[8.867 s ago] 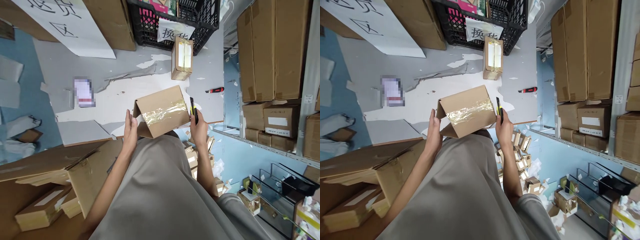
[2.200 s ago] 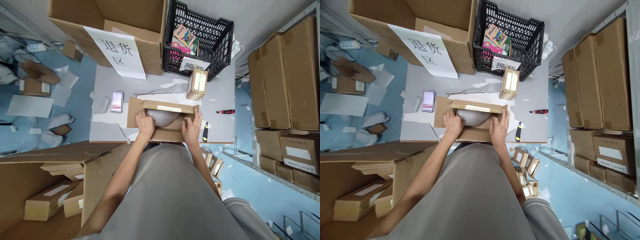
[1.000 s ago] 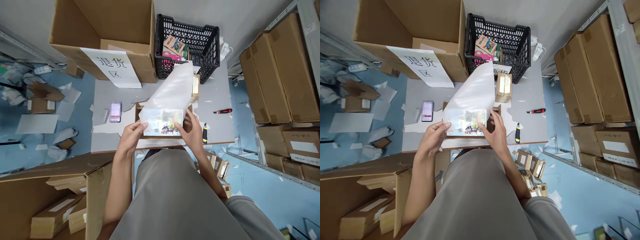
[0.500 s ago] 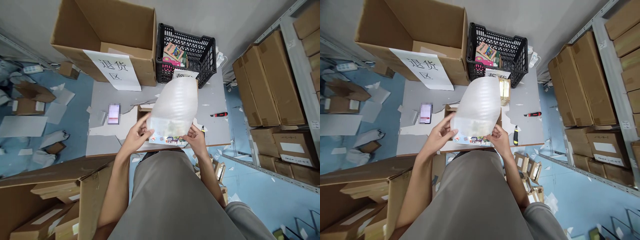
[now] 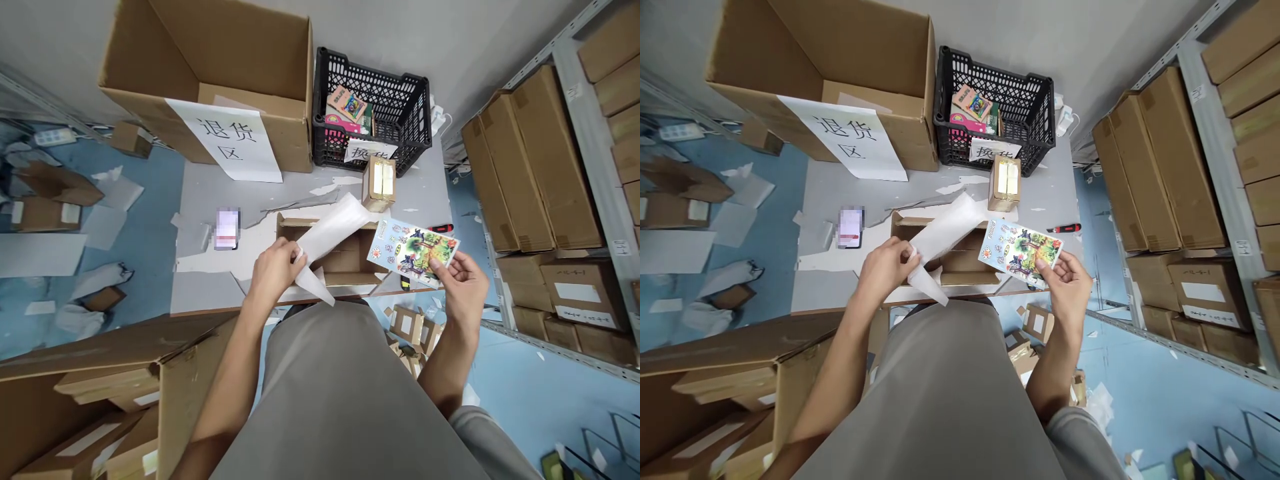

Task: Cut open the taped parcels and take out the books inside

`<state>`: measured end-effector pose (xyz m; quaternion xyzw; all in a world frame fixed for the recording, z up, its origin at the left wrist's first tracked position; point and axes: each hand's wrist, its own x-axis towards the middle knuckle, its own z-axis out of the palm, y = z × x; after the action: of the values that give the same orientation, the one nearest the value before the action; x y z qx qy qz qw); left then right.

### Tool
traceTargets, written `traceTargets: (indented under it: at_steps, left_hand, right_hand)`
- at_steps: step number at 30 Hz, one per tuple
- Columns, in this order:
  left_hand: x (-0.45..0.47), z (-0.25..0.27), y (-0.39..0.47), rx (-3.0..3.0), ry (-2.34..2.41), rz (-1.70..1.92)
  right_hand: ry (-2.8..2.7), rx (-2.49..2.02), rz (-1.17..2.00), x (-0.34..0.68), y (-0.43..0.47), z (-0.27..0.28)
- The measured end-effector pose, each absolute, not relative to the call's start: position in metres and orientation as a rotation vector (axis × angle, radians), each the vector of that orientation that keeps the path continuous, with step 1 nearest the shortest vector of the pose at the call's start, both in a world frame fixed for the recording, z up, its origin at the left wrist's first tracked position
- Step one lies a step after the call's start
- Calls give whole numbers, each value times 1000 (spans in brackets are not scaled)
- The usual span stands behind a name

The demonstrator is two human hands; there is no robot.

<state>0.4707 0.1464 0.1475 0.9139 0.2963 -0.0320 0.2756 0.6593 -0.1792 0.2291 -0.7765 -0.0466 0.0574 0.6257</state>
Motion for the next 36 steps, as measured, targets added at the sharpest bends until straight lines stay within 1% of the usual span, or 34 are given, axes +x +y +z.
traceTargets:
  at_steps: [2,5,11,17,22,25,28,30,33,36]
  left_hand:
    - [482,143,143,2548,773,-206]
    - [498,138,142,2600,706,-324]
    - [505,126,152,2520,616,-460]
    - [511,107,149,2497,720,-532]
    - [514,96,144,2481,697,-554]
    - [503,101,145,2360,667,-351]
    - [493,117,139,1884,589,-67]
    - [491,130,129,1529,551,34]
    - [496,146,112,1201,645,209]
    - [503,158,105,1037,777,394]
  right_hand:
    - [-157,-1753,130,660,-168,227]
    - [-257,-1747,258,657,-139,211]
    - [-533,-1980,476,644,-92,176]
    - [-585,-1983,545,641,-99,172]
    - [-420,-1839,474,651,-107,173]
    - [-318,-1703,436,654,-105,174]
    - [-190,-1552,424,648,-97,174]
    - [-102,-1434,455,639,-89,173]
    - [-67,-1344,576,622,-81,171]
    - [-210,-1403,777,611,-81,168]
